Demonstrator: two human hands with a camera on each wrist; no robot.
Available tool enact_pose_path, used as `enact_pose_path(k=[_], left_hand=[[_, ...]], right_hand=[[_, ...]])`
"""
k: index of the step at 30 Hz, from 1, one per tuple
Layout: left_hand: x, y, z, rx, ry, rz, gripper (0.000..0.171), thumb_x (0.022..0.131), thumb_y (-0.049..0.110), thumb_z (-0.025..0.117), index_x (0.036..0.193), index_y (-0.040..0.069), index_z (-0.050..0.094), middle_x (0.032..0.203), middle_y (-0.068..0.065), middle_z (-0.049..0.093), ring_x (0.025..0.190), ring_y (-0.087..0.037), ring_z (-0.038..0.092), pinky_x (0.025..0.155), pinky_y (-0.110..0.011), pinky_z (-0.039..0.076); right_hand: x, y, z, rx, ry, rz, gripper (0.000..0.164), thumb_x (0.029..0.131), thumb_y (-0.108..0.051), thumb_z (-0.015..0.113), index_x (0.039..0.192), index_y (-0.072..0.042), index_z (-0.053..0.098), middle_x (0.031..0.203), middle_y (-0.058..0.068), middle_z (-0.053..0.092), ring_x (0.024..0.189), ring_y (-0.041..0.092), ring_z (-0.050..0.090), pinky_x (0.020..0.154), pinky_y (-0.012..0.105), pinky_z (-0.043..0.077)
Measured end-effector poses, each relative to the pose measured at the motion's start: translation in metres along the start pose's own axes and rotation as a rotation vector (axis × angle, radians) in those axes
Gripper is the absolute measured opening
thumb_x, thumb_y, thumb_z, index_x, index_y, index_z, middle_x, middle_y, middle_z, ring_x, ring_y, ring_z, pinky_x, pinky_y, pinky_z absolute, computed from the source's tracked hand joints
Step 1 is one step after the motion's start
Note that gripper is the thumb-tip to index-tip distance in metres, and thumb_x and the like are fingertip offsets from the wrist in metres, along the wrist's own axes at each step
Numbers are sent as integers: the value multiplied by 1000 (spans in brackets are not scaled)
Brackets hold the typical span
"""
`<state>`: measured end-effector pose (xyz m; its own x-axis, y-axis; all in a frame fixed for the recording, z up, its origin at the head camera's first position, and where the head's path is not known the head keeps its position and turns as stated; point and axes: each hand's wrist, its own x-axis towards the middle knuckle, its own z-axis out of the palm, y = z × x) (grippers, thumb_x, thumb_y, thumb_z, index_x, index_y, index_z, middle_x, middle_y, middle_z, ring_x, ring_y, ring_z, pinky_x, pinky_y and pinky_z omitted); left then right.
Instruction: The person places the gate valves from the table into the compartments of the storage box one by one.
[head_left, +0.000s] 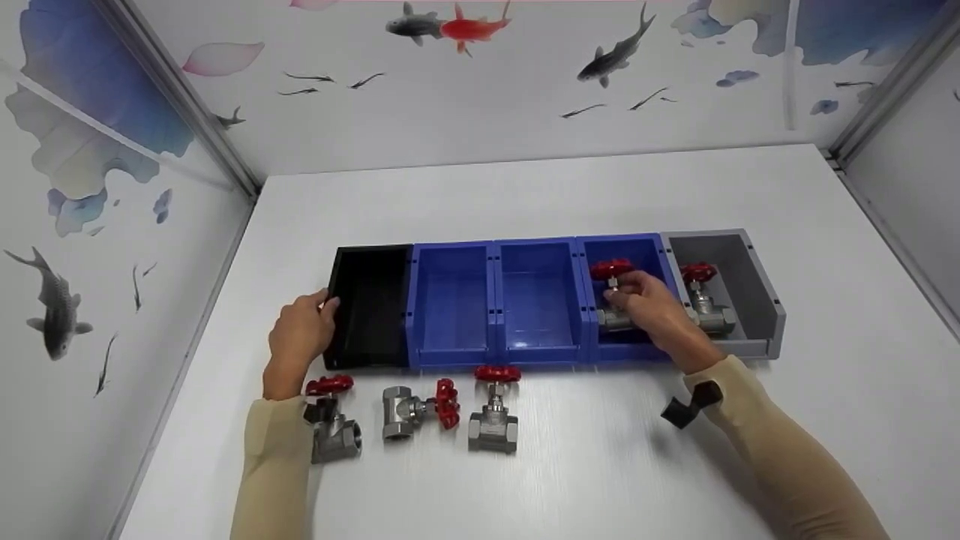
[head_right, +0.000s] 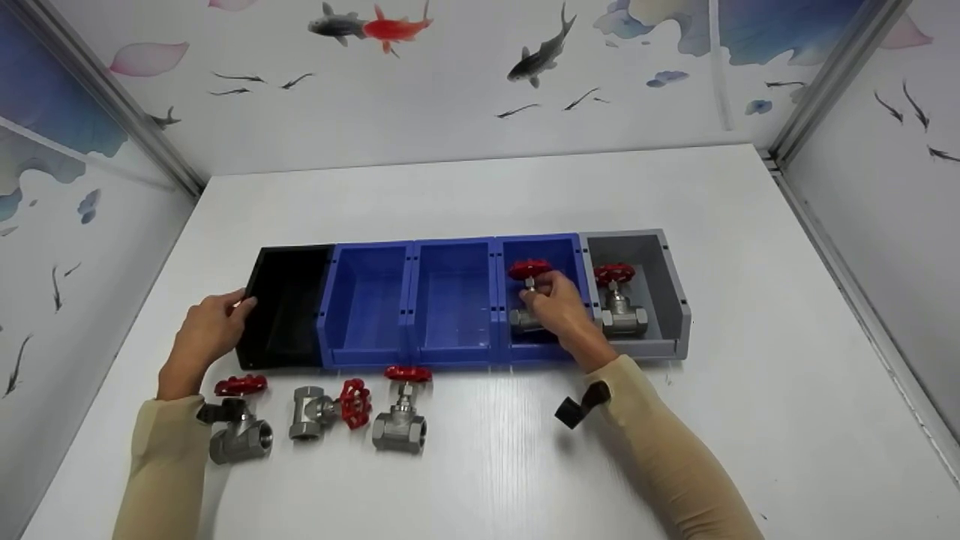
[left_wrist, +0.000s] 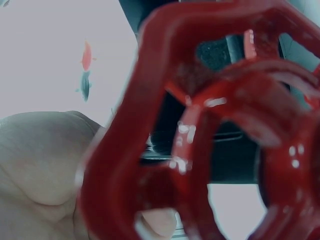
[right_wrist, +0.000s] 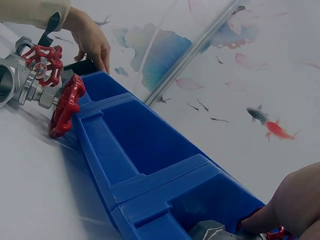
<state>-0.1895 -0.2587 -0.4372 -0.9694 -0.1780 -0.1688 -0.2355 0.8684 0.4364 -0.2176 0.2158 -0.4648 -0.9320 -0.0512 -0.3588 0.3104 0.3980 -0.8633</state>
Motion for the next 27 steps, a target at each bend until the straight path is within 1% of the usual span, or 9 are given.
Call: enact_pose_path(k=[3,8,10,14,20,27], left_hand=[[0,0,1,-5,3,-1,49,107,30,41,148,3,45,141,-28,51,107,-43,63,78,-53,52],[-1,0,2,-4,29,8,47,106,29,44,145,2,48,138,-28,54,97,-38,65,71,-48,51],[-1,0,2,-2,29,9,48,106,29,44,146,2,47,138,-28,53,95,-38,64,70,-47,51],[0,-1,1,2,13,6,49,107,30,42,147,3,45,141,-29,50,98,-39,64,72,-49,51],[1,0,0,-2,12,4,48,107,30,43,147,4,46,141,-28,51,91,-36,64,68,-47,50],[0,0,0,-3,1,-8,49,107,31,42,148,5,44,144,-27,48,104,-40,62,75,-51,50]], right_hand=[[1,2,0,-5,2,-14,50,101,-15,56,142,6,39,122,18,56,98,20,57,82,27,48],[2,4,0,5,1,-26,50,101,-14,56,142,8,38,119,18,57,93,17,59,80,25,50],[2,4,1,4,1,-25,50,101,-14,56,142,8,38,118,17,57,93,16,59,80,25,50],[2,4,1,-6,5,-22,50,101,-15,55,142,8,38,118,17,57,93,17,58,80,25,49],[3,4,1,-15,10,-15,49,101,-15,55,142,7,39,119,18,57,94,18,58,79,25,49],[4,5,1,2,10,-17,49,101,-12,55,142,8,38,118,17,57,92,16,59,79,24,50]])
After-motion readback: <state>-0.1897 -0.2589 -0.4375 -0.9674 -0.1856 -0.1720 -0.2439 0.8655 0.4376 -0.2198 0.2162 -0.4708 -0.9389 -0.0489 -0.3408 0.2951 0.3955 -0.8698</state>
